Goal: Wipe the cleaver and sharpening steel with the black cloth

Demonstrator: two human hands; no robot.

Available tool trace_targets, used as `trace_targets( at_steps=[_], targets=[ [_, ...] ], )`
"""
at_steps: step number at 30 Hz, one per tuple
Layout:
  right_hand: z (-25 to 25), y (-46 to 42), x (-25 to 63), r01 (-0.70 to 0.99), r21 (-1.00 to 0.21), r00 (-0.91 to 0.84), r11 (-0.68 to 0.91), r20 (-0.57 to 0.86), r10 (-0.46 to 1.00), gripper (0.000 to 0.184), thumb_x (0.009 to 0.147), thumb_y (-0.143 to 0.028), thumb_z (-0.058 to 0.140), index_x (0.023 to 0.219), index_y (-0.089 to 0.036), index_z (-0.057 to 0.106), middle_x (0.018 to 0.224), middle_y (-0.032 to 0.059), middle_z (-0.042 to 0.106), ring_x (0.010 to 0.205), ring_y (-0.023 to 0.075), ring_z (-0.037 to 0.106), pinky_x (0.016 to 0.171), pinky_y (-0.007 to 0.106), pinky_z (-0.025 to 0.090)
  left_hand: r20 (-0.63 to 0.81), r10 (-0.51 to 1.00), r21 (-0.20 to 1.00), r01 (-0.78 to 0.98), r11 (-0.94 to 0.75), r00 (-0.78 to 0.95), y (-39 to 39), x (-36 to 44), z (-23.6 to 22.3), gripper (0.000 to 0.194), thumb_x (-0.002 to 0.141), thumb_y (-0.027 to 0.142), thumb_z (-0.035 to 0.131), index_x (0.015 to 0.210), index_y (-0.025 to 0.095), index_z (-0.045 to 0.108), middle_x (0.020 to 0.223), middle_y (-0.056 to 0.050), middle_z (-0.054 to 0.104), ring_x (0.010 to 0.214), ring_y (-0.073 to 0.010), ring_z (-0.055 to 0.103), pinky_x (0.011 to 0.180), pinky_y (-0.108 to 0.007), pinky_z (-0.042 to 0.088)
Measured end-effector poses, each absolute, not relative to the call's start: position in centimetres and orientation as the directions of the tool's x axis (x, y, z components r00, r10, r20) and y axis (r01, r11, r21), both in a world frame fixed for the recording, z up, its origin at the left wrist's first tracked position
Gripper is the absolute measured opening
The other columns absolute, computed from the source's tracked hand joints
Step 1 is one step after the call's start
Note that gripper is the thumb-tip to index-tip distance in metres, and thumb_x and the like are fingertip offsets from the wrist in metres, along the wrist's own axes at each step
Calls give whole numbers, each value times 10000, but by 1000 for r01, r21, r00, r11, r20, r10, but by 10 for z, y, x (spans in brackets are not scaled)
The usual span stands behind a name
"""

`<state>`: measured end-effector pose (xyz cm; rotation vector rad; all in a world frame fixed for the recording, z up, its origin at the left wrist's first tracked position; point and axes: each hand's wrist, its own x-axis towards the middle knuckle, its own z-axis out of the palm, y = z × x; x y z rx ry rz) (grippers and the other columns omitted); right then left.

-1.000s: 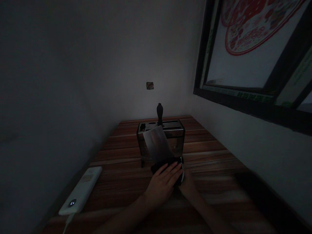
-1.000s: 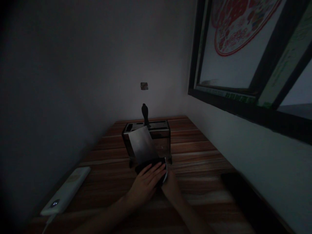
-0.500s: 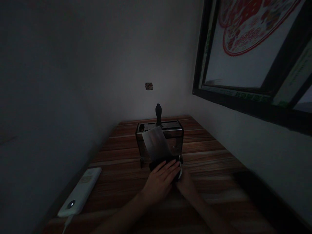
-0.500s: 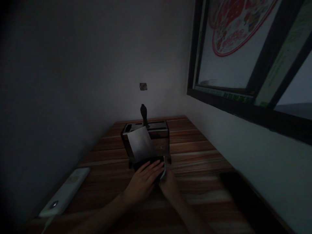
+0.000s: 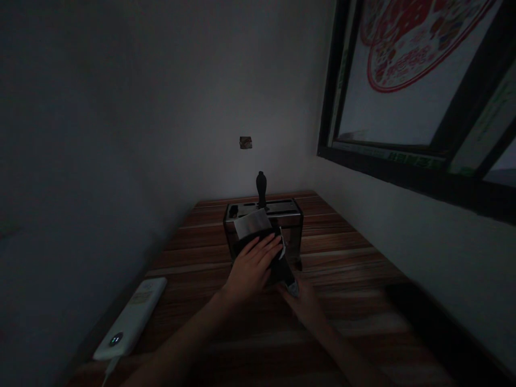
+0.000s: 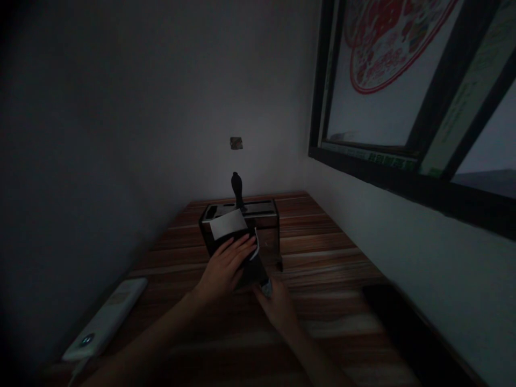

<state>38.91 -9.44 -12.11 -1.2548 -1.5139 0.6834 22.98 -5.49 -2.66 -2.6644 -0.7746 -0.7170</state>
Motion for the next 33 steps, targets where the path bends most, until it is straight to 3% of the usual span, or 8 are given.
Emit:
trace_targets(
  at_steps=[10,16,22,29,33],
  targets=[
    [-115,-98,389,413,-877,69,245,298,952,257,769,-347,527,929,-170,622,705,39,677,656,189,631,596,268,497,618,453,-23,590,-807,643,-31,221,4,463,834,87,358,1289,176,353,1355,-63,411,1296,-161,276,1066,-422,230],
    [-116,-97,389,386,-887,47,256,296,954,252,781,-332,519,957,-177,610,816,57,686,749,202,642,652,285,501,661,457,-3,611,-792,595,-23,222,17,418,862,111,350,1273,189,360,1354,-48,415,1295,-150,277,1067,-420,234],
    [-115,-98,389,395,-893,48,215,254,966,229,777,-334,516,889,-161,617,776,65,686,723,209,642,641,297,504,670,468,5,627,-779,576,-23,225,17,411,860,117,355,1264,189,368,1356,-51,411,1297,-167,275,1063,-440,230],
    [-114,-98,389,390,-897,39,210,244,969,282,782,-329,512,995,-165,599,808,70,691,811,229,644,692,317,511,640,476,-27,637,-770,603,-30,227,4,471,814,59,368,1273,165,357,1371,-47,390,1310,-153,241,1076,-404,203],
    [-115,-97,389,374,-885,40,278,314,948,353,779,-312,518,1100,-171,552,985,83,667,941,227,612,807,343,483,609,468,-46,617,-785,641,-39,228,-11,535,764,38,393,1285,152,351,1380,-56,373,1312,-164,236,1075,-403,199]
  ],
)
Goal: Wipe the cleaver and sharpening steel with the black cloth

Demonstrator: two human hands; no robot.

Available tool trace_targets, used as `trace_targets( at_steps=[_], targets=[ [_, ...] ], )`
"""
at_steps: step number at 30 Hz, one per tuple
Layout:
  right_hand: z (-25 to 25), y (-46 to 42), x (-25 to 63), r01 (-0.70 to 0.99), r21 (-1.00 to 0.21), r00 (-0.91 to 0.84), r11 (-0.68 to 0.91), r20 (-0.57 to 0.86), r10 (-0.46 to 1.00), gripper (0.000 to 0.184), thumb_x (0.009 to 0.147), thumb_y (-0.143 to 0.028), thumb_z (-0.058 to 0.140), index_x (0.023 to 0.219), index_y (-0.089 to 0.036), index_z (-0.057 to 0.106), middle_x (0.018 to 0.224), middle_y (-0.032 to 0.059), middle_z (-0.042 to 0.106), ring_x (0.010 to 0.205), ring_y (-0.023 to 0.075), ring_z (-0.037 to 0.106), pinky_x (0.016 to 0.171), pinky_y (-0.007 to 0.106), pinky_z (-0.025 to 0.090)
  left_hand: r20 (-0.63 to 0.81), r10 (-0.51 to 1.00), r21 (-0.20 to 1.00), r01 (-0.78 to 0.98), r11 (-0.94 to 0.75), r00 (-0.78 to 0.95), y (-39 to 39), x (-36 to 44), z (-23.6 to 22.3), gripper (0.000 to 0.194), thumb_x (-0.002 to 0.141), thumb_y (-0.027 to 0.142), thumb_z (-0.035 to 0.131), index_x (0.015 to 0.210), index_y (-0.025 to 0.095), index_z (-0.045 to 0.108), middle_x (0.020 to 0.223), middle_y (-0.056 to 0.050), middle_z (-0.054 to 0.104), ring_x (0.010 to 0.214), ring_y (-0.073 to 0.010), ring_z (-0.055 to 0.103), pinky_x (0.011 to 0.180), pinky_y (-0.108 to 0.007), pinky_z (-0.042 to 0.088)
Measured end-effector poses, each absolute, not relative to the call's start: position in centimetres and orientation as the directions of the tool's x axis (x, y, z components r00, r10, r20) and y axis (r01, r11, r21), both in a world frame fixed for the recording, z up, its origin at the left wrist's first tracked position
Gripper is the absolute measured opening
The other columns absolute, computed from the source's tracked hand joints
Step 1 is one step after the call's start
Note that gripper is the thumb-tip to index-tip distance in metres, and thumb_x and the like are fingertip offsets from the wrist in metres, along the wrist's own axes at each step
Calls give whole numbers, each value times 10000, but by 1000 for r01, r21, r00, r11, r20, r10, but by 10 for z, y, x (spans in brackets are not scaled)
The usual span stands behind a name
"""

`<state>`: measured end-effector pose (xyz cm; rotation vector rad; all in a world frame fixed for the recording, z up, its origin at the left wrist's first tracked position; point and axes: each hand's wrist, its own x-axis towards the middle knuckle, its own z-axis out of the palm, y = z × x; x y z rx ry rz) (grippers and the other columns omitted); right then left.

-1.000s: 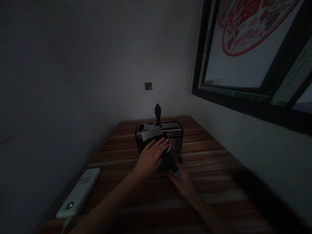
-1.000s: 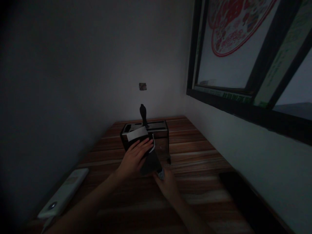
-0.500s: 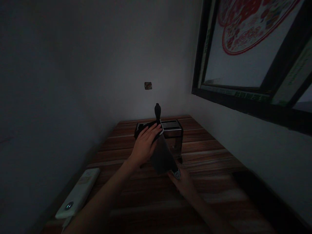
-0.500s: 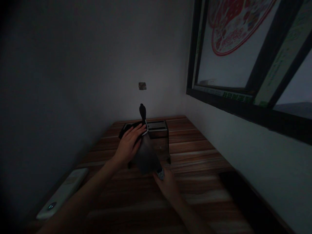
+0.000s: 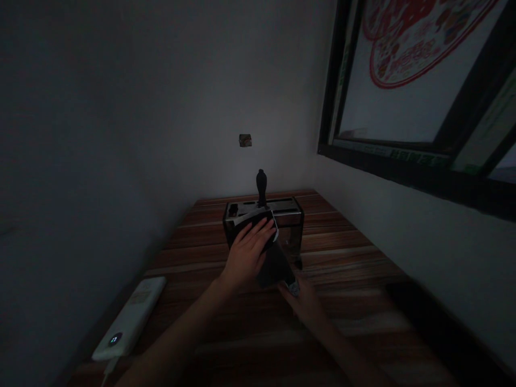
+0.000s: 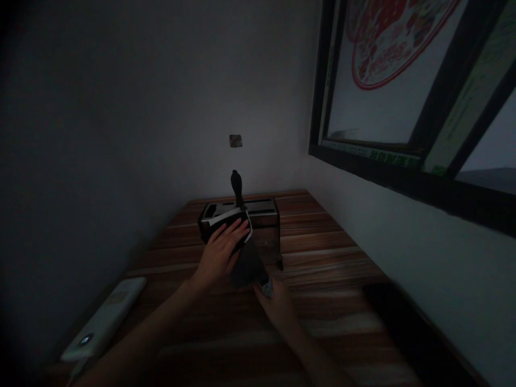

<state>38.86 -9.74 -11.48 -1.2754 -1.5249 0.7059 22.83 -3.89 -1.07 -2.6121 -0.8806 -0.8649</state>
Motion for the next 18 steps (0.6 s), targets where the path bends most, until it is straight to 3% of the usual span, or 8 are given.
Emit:
trace_targets(
  at_steps=[3,7,12,18],
  targets=[
    [-116,-96,389,384,-868,58,316,364,930,374,757,-284,540,1115,-176,544,1074,91,633,1004,233,581,876,371,446,587,466,-54,607,-793,662,-47,230,-21,565,737,32,409,1288,147,353,1386,-60,362,1312,-170,236,1071,-404,207],
    [-119,-94,389,365,-882,37,298,333,942,314,758,-272,527,1053,-180,578,982,88,665,941,239,610,828,373,478,545,472,-59,592,-803,694,-59,233,-34,577,727,28,414,1289,144,352,1389,-58,356,1315,-165,228,1072,-398,210],
    [-126,-94,390,330,-881,62,340,379,923,374,709,-191,524,1082,-181,556,1042,91,643,969,237,596,858,395,461,489,461,-56,554,-831,741,-77,238,-56,547,766,81,422,1301,160,339,1394,-39,348,1317,-155,221,1073,-382,214],
    [-134,-94,389,264,-927,107,268,304,947,214,698,-204,504,880,-165,610,922,132,681,853,254,641,747,389,520,451,406,-83,490,-868,795,-91,245,-84,537,797,115,395,1326,155,310,1405,-20,321,1325,-146,192,1073,-360,210]
  ],
)
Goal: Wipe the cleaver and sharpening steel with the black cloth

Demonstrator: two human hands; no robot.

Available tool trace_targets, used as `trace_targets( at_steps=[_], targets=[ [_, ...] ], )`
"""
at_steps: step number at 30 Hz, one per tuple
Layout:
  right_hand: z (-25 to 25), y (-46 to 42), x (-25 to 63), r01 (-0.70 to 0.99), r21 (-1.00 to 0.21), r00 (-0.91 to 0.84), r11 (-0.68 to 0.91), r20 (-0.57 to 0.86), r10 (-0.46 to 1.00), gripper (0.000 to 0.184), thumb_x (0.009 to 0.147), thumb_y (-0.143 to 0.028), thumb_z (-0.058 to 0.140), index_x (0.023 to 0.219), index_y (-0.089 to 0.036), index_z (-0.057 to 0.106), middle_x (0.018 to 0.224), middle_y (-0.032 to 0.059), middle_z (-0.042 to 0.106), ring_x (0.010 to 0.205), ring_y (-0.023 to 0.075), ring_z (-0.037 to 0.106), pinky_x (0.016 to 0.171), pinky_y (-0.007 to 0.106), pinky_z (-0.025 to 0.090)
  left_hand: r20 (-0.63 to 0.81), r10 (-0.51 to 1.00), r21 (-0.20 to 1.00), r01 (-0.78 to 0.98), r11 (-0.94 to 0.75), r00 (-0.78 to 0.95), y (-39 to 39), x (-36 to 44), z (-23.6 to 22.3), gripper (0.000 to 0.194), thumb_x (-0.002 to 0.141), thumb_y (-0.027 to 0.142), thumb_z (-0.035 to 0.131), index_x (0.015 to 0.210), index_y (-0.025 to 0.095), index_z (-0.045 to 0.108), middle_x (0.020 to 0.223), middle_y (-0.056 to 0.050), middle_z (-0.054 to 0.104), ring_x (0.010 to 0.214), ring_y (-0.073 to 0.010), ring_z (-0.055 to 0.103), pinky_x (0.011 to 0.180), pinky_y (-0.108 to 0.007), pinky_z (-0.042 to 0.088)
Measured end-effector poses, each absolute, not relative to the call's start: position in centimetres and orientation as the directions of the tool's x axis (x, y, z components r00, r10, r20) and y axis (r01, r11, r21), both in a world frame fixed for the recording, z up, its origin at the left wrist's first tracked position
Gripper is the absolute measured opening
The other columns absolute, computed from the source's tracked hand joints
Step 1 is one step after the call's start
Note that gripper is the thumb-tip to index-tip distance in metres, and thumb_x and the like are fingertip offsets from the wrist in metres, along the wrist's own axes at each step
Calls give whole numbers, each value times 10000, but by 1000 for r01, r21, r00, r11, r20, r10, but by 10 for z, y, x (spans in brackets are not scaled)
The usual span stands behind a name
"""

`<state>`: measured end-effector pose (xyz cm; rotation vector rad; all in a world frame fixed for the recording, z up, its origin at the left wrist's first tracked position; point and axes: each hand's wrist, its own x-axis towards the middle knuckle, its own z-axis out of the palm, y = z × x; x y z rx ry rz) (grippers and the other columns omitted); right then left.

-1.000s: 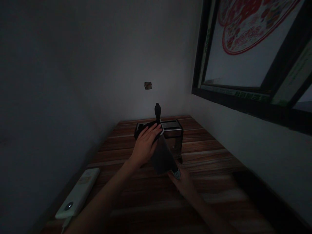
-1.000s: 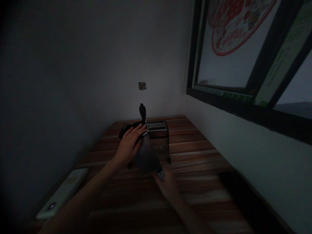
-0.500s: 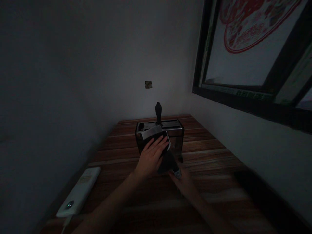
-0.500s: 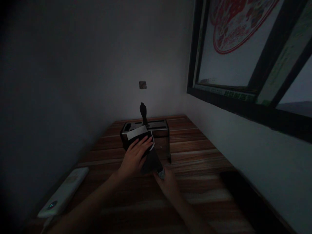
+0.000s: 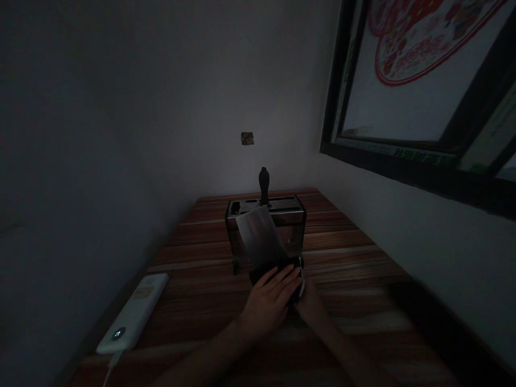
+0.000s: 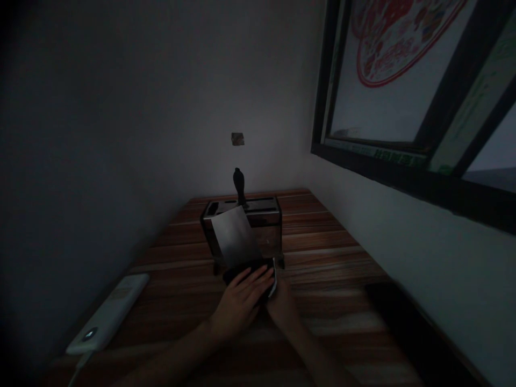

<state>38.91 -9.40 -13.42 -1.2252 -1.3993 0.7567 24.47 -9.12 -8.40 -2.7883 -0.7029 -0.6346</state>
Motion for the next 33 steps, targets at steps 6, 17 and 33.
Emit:
trace_targets(
  at_steps=[6,17,33],
  targets=[
    [-126,-96,388,282,-924,96,258,295,951,218,689,-210,512,876,-166,614,904,133,686,833,254,649,716,371,537,450,405,-89,491,-866,796,-92,246,-85,493,821,148,392,1312,153,337,1397,-30,336,1320,-153,210,1069,-368,224],
    [-130,-95,388,277,-923,101,265,303,948,244,697,-215,499,911,-159,603,907,130,685,845,247,648,724,370,535,459,410,-78,495,-865,788,-92,246,-86,513,808,134,402,1316,153,331,1398,-31,334,1321,-152,206,1073,-367,217],
    [-130,-92,391,289,-909,75,301,334,939,368,667,-118,497,1024,-170,571,996,95,661,921,233,616,826,397,483,459,420,-54,496,-867,783,-85,240,-63,488,801,96,393,1284,156,359,1366,-42,397,1310,-130,235,1078,-356,228]
  ],
)
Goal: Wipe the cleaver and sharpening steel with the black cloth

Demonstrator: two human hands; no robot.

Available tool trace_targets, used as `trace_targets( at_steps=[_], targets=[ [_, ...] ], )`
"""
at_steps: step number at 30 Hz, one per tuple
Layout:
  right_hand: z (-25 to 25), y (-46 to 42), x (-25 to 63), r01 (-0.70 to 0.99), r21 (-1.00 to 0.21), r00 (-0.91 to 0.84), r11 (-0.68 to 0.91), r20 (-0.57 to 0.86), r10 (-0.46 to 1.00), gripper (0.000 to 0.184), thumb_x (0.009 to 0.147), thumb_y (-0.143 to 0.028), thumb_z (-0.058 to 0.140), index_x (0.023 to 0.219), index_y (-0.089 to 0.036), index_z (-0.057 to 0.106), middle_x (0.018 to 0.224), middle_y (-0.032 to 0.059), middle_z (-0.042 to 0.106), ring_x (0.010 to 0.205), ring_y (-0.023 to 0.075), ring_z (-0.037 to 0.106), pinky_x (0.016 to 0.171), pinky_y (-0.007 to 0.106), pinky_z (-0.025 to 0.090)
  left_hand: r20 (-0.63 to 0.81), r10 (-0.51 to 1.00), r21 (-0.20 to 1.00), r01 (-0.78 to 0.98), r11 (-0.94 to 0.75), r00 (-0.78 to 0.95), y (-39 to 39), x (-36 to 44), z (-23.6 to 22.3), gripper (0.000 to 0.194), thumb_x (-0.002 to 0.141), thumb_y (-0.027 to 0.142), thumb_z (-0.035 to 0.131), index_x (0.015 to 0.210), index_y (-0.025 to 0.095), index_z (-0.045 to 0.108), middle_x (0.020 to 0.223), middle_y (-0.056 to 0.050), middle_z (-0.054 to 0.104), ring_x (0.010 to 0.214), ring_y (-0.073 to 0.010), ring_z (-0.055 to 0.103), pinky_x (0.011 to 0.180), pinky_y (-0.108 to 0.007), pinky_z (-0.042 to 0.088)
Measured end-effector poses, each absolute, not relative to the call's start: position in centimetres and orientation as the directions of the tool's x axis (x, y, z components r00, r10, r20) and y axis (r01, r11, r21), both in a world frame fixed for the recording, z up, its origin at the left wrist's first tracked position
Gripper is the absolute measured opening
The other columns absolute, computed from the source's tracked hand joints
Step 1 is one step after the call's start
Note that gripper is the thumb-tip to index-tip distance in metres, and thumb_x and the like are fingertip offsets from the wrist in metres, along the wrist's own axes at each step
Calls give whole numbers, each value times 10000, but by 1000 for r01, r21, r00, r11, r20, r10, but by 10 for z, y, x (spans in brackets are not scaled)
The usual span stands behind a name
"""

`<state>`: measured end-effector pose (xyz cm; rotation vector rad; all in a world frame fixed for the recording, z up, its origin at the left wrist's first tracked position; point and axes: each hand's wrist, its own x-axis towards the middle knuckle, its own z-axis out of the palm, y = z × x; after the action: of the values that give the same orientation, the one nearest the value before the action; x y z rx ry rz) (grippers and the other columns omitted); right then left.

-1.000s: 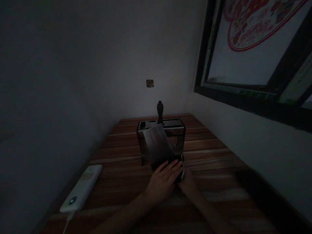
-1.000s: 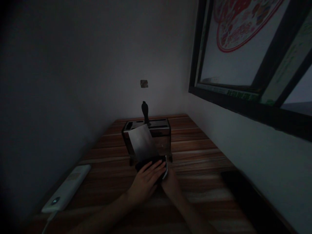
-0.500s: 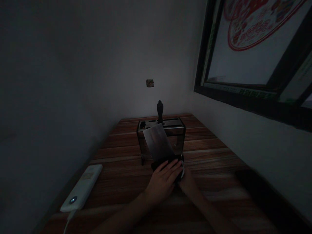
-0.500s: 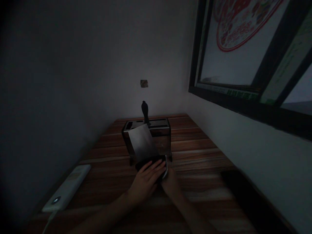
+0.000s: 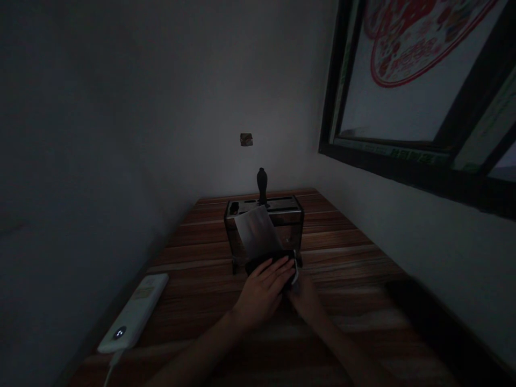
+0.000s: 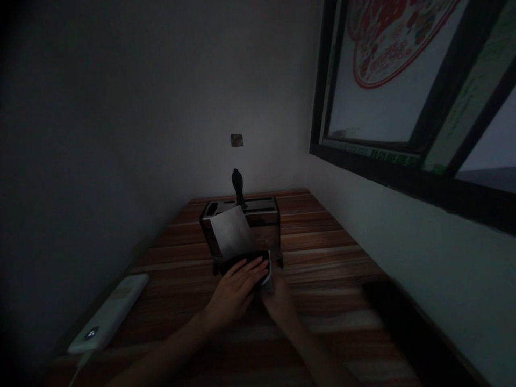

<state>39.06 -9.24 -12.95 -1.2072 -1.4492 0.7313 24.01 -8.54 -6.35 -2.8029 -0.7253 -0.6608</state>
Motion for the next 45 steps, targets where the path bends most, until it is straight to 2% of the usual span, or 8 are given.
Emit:
trace_targets(
  at_steps=[6,10,12,18,27,33,37,45],
  targets=[
    [-121,-94,391,345,-886,44,310,345,937,404,718,-181,532,1122,-174,521,1010,77,653,926,226,608,843,390,464,507,468,-22,554,-832,723,-71,238,-44,519,769,55,395,1276,160,364,1359,-49,408,1304,-136,253,1076,-374,232],
    [-117,-94,389,367,-880,57,303,347,936,375,754,-255,533,1119,-171,528,1024,87,646,941,229,600,839,378,462,543,465,-35,572,-819,699,-58,234,-32,554,737,27,395,1276,150,362,1365,-55,398,1304,-146,255,1078,-385,226],
    [-115,-94,388,363,-882,54,300,341,938,355,766,-284,526,1104,-179,538,1019,83,650,948,225,599,836,365,465,564,459,-41,578,-815,686,-52,233,-27,550,743,24,391,1278,146,360,1362,-59,402,1303,-146,258,1077,-382,227],
    [-114,-96,388,384,-890,44,245,283,958,263,775,-318,511,968,-161,598,834,67,683,822,218,636,741,330,502,610,443,-51,591,-805,657,-38,228,-9,487,802,52,376,1278,155,358,1354,-49,415,1298,-140,268,1078,-378,215],
    [-119,-95,391,414,-878,33,239,277,960,249,775,-312,516,959,-168,601,820,65,684,779,213,639,701,321,506,668,446,-34,623,-781,596,-22,226,14,410,856,100,358,1259,175,372,1339,-51,435,1288,-152,293,1063,-408,239],
    [-115,-97,390,394,-879,45,269,310,950,284,771,-299,530,1020,-174,585,922,74,679,864,222,629,762,336,492,681,449,-34,638,-770,579,-20,228,16,398,854,101,365,1245,176,386,1336,-47,440,1289,-155,293,1064,-413,238],
    [-115,-97,390,407,-881,52,241,285,957,266,767,-304,533,983,-164,601,862,76,684,807,226,639,710,331,504,684,456,-33,648,-761,569,-22,229,13,405,850,92,366,1246,173,386,1347,-45,426,1295,-154,278,1071,-408,226],
    [-117,-96,388,371,-892,58,258,300,952,283,775,-323,525,1008,-176,594,899,70,683,861,221,629,744,335,502,668,457,-16,626,-780,587,-32,231,-1,446,830,75,354,1263,177,372,1347,-56,424,1291,-175,289,1063,-433,227]
  ],
)
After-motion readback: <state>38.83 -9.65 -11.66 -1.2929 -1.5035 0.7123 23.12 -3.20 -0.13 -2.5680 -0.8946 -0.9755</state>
